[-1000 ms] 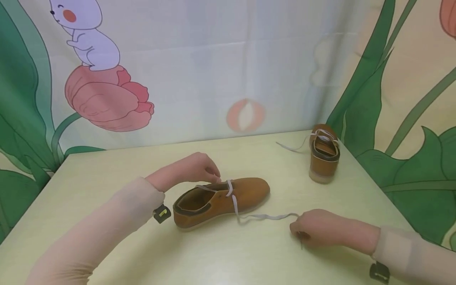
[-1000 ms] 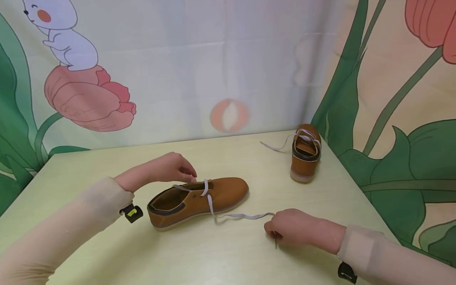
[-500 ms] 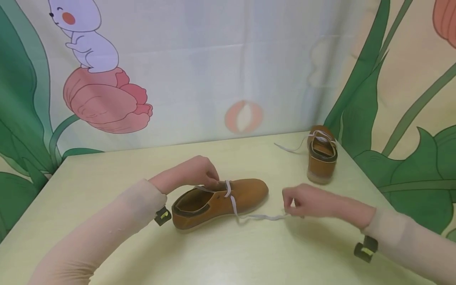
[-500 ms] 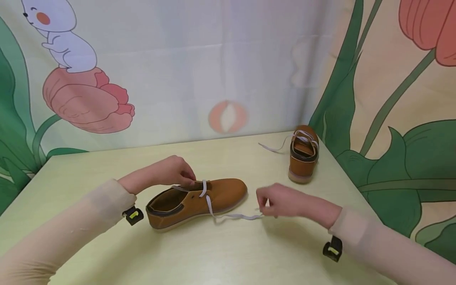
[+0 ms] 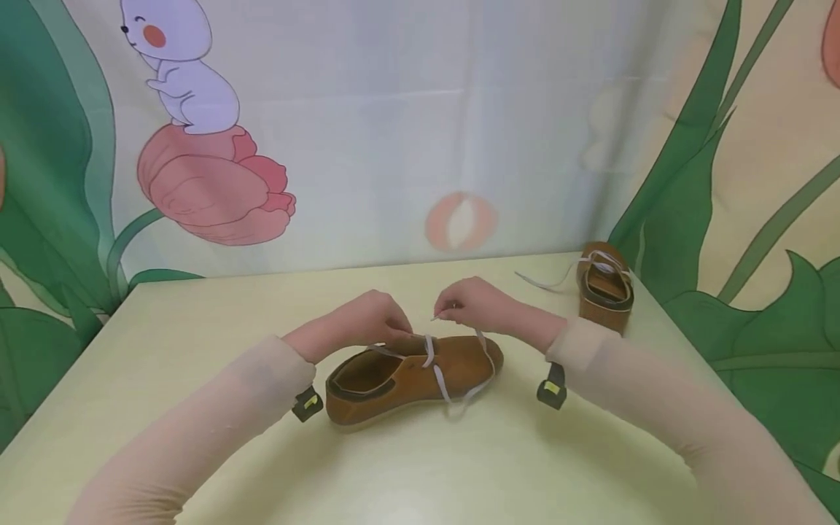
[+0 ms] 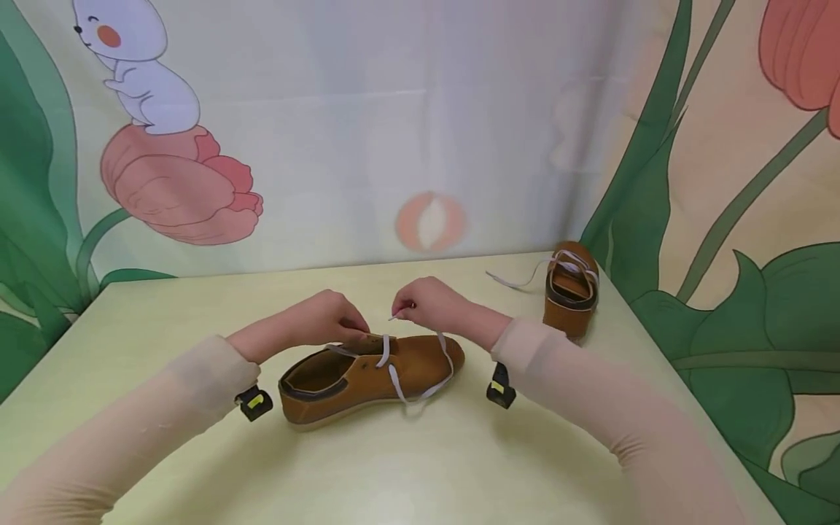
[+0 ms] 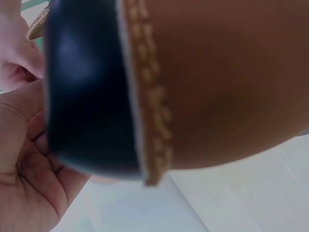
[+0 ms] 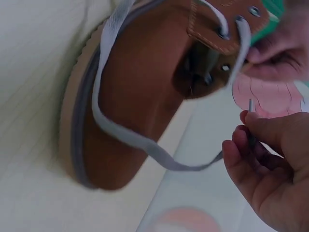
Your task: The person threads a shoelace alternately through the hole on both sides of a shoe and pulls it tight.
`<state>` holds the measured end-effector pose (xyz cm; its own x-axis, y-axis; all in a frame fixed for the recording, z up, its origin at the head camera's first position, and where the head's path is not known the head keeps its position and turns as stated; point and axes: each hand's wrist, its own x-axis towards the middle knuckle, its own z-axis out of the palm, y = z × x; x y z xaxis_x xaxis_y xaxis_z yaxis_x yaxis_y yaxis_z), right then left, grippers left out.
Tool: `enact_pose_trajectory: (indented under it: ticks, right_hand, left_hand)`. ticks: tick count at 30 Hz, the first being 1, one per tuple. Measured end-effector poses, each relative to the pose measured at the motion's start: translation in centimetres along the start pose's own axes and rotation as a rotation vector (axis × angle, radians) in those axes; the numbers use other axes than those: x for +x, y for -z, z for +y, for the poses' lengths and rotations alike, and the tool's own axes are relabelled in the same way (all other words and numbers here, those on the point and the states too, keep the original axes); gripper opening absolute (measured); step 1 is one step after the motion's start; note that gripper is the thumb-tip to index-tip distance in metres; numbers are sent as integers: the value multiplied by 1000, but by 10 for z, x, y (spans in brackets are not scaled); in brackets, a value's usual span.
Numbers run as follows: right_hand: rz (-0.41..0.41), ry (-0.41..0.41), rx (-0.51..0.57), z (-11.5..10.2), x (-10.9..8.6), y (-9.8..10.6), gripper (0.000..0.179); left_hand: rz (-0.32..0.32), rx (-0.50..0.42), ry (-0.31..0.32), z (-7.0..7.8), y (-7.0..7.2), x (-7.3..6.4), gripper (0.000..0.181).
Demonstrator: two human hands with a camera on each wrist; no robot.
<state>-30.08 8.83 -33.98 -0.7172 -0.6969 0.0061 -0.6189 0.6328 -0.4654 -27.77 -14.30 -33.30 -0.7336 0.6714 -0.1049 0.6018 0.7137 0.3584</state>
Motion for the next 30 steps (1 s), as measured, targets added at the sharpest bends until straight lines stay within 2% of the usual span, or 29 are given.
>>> enact_pose_trajectory:
  ticks: [4, 9, 24, 30]
  right_hand:
    - [20, 152, -130, -9, 12, -15, 15]
    - [38, 247, -184, -13, 16, -22, 15]
    - [61, 257, -240, -17, 20, -27, 14]
    - [42, 250, -236, -17, 19, -24, 15]
  left_hand:
    - [7, -8, -20, 3, -1, 0, 15]
    - [14, -22, -14, 4, 0, -2, 15]
    - [17, -43, 2, 3, 0, -6, 14]
    - [17, -39, 0, 1, -1, -5, 14]
